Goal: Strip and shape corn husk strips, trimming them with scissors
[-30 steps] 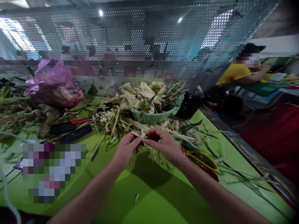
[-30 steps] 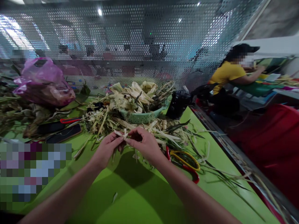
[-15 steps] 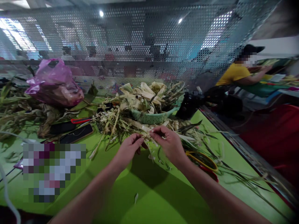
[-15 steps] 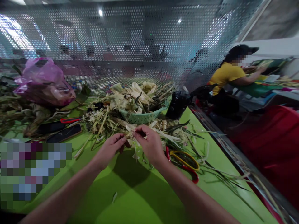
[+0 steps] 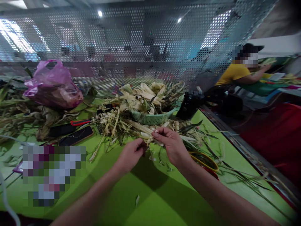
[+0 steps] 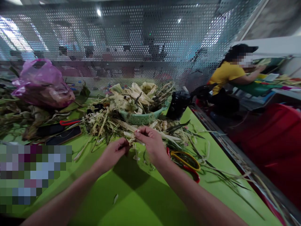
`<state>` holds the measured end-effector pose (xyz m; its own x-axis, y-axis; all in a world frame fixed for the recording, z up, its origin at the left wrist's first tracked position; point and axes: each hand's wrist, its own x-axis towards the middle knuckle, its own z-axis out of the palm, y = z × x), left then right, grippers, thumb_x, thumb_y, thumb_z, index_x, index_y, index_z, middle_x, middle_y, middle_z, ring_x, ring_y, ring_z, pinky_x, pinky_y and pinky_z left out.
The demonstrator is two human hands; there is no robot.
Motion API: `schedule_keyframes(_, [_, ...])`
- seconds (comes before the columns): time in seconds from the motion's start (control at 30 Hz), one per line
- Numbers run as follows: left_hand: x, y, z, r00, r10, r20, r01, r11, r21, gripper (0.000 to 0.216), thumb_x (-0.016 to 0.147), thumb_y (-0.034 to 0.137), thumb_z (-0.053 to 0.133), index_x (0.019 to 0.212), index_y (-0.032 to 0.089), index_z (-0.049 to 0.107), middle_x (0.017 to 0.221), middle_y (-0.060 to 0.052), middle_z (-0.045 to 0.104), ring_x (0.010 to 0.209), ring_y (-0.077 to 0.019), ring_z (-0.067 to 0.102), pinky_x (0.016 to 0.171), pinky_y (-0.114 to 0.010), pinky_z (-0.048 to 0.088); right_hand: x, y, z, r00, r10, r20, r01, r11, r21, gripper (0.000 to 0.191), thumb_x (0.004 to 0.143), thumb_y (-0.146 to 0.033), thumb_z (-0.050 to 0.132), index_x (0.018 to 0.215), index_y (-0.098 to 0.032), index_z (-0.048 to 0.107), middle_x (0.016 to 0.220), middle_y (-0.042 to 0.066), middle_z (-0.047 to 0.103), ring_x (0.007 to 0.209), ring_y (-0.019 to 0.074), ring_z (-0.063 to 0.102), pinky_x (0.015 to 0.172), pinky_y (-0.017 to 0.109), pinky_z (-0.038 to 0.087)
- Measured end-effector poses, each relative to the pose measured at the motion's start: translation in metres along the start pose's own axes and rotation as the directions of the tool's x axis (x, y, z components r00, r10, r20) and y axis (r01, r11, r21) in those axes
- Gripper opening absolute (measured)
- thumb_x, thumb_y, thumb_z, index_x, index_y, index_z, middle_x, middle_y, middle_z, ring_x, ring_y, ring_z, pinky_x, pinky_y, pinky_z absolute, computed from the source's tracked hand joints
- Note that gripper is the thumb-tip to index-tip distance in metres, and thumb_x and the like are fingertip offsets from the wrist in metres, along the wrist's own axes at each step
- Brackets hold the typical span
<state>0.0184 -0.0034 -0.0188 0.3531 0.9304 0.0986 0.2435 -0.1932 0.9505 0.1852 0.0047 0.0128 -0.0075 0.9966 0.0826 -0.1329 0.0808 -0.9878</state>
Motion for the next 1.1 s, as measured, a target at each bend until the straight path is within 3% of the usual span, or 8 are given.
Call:
schedule_keyframes(0.07, [-0.001, 0.002, 0.000, 1.000, 0.011, -0.021, -0.012, 1.000, -0.016, 0.011, 0.077, 0.016, 0.049, 0.072, 0.018, 0.058, 0.071, -0.001, 0.060, 0.070, -0.0157, 0.052, 0.067, -0.026, 0.037, 0.002, -0.002, -0.002, 1.000, -0.005, 0.024, 0.006, 1.000, -0.029, 0.019, 0.069, -0.034, 0.072, 0.073, -0.018, 0.061, 0.068, -0.001, 0.058, 0.063, 0.0119, 0.051, 0.061, 0.025, 0.042])
schedule_keyframes(0.23, [-0.003, 0.020, -0.008, 0.995, -0.050, 0.091, 0.079, 0.929, -0.361, 0.025, 0.082, 0.032, 0.056, 0.101, 0.018, 0.063, 0.100, -0.006, 0.064, 0.092, -0.0172, 0.055, 0.084, -0.028, 0.040, 0.005, -0.006, -0.006, 0.994, -0.060, 0.087, 0.074, 0.983, -0.166, 0.020, 0.071, -0.036, 0.071, 0.075, -0.018, 0.062, 0.069, -0.001, 0.059, 0.065, 0.0125, 0.052, 0.061, 0.025, 0.042])
schedule_keyframes(0.43, [-0.001, 0.021, -0.009, 0.979, -0.157, 0.128, 0.200, 0.852, -0.484, 0.028, 0.075, 0.036, 0.068, 0.091, 0.014, 0.065, 0.082, -0.004, 0.062, 0.074, -0.0124, 0.052, 0.073, -0.024, 0.041, 0.001, -0.006, -0.002, 0.987, -0.098, 0.128, 0.117, 0.981, -0.156, 0.017, 0.072, -0.032, 0.070, 0.076, -0.018, 0.063, 0.071, -0.001, 0.059, 0.067, 0.0121, 0.053, 0.064, 0.025, 0.042])
schedule_keyframes(0.53, [0.000, 0.019, -0.006, 0.979, -0.128, 0.158, 0.188, 0.865, -0.465, 0.027, 0.073, 0.034, 0.070, 0.089, 0.013, 0.065, 0.075, -0.002, 0.058, 0.067, -0.0110, 0.048, 0.066, -0.023, 0.038, -0.002, -0.006, 0.001, 0.989, -0.084, 0.119, 0.100, 0.986, -0.135, 0.018, 0.071, -0.033, 0.071, 0.073, -0.017, 0.063, 0.068, -0.001, 0.058, 0.064, 0.0121, 0.053, 0.062, 0.025, 0.043])
schedule_keyframes(0.73, [0.000, 0.013, 0.000, 0.999, 0.033, -0.013, -0.034, 0.991, -0.133, 0.014, 0.080, 0.026, 0.057, 0.071, 0.016, 0.062, 0.067, 0.000, 0.054, 0.067, -0.0130, 0.045, 0.064, -0.024, 0.037, -0.004, -0.002, 0.004, 0.988, -0.079, 0.132, 0.102, 0.979, -0.174, 0.019, 0.071, -0.034, 0.071, 0.072, -0.017, 0.062, 0.066, -0.001, 0.059, 0.062, 0.0122, 0.053, 0.061, 0.026, 0.043])
schedule_keyframes(0.83, [0.001, 0.013, -0.005, 0.999, 0.017, 0.031, -0.010, 0.980, -0.200, 0.013, 0.079, 0.025, 0.058, 0.086, 0.016, 0.065, 0.081, -0.003, 0.062, 0.079, -0.0162, 0.053, 0.075, -0.027, 0.041, -0.002, -0.003, 0.002, 0.984, -0.094, 0.151, 0.130, 0.960, -0.250, 0.017, 0.072, -0.033, 0.069, 0.075, -0.017, 0.065, 0.068, 0.000, 0.061, 0.064, 0.0130, 0.054, 0.062, 0.026, 0.043])
schedule_keyframes(0.93, [0.001, 0.020, -0.014, 0.998, -0.021, 0.066, 0.041, 0.946, -0.322, 0.035, 0.078, 0.031, 0.063, 0.111, 0.019, 0.060, 0.105, -0.007, 0.064, 0.094, -0.0178, 0.056, 0.084, -0.030, 0.042, -0.002, -0.007, 0.002, 0.980, -0.120, 0.157, 0.163, 0.940, -0.300, 0.014, 0.073, -0.031, 0.068, 0.076, -0.018, 0.066, 0.071, 0.000, 0.063, 0.067, 0.0138, 0.055, 0.063, 0.027, 0.043])
schedule_keyframes(1.1, [0.001, 0.024, -0.018, 1.000, 0.014, 0.020, -0.010, 0.982, -0.191, 0.024, 0.077, 0.028, 0.064, 0.098, 0.017, 0.065, 0.096, -0.007, 0.067, 0.088, -0.0174, 0.059, 0.081, -0.029, 0.044, -0.004, -0.009, 0.004, 0.973, -0.139, 0.183, 0.194, 0.923, -0.332, 0.010, 0.072, -0.027, 0.069, 0.075, -0.017, 0.069, 0.074, 0.002, 0.065, 0.072, 0.0156, 0.057, 0.068, 0.029, 0.044])
